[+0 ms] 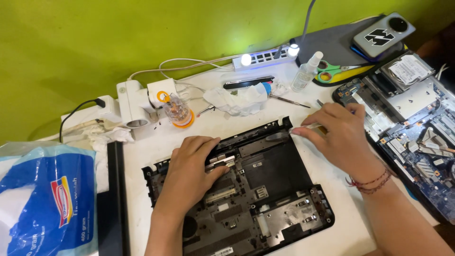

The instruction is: Cleaning and inspecting the internal components of a laptop using a small tool and a tissue

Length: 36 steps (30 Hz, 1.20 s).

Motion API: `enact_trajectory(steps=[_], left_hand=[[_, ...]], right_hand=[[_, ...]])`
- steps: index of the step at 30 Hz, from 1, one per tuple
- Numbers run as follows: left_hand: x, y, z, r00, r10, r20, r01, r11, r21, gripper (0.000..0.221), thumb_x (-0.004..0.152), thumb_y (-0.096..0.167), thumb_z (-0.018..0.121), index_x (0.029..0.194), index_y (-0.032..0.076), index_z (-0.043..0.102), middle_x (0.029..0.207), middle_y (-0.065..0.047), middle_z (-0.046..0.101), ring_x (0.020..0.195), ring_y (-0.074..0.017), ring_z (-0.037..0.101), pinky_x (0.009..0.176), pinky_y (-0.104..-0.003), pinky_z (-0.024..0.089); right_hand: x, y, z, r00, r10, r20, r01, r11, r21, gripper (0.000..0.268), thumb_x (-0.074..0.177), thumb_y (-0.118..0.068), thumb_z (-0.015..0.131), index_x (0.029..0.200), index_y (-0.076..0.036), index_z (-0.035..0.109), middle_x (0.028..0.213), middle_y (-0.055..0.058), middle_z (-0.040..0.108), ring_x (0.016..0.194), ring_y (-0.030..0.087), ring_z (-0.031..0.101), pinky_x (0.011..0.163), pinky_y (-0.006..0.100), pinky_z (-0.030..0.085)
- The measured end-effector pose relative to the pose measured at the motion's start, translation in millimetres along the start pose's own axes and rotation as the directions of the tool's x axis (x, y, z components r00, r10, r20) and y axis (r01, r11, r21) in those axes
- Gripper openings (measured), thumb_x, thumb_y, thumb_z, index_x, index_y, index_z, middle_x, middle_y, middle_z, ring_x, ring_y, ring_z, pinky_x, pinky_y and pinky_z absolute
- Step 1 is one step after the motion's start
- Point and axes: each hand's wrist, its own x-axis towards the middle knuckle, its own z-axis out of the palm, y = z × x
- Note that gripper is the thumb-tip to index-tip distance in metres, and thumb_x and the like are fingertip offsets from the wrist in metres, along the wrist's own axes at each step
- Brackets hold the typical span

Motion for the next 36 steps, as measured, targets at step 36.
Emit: enact_trajectory(steps=[36], left_hand=[[1.0, -4.5, 4.7, 1.000, -0.004, 0.020, 0.004, 1.000, 0.011, 0.061, 0.073, 0.031, 0.077, 0.127, 0.011, 0.057, 0.118, -0.004, 0.058, 0.116, -0.0255, 0.045, 0.088, -0.043, 0.037]], right_hand=[[-3.3, -11.6, -8.8, 0.988, 0.071, 0.136, -0.048, 0.986, -0.160, 0.025, 0.086, -0.044, 0.069, 0.078, -0.020, 0.068, 0.081, -0.008, 0.064, 0.068, 0.010, 0.056, 0.080, 0.033, 0.028]])
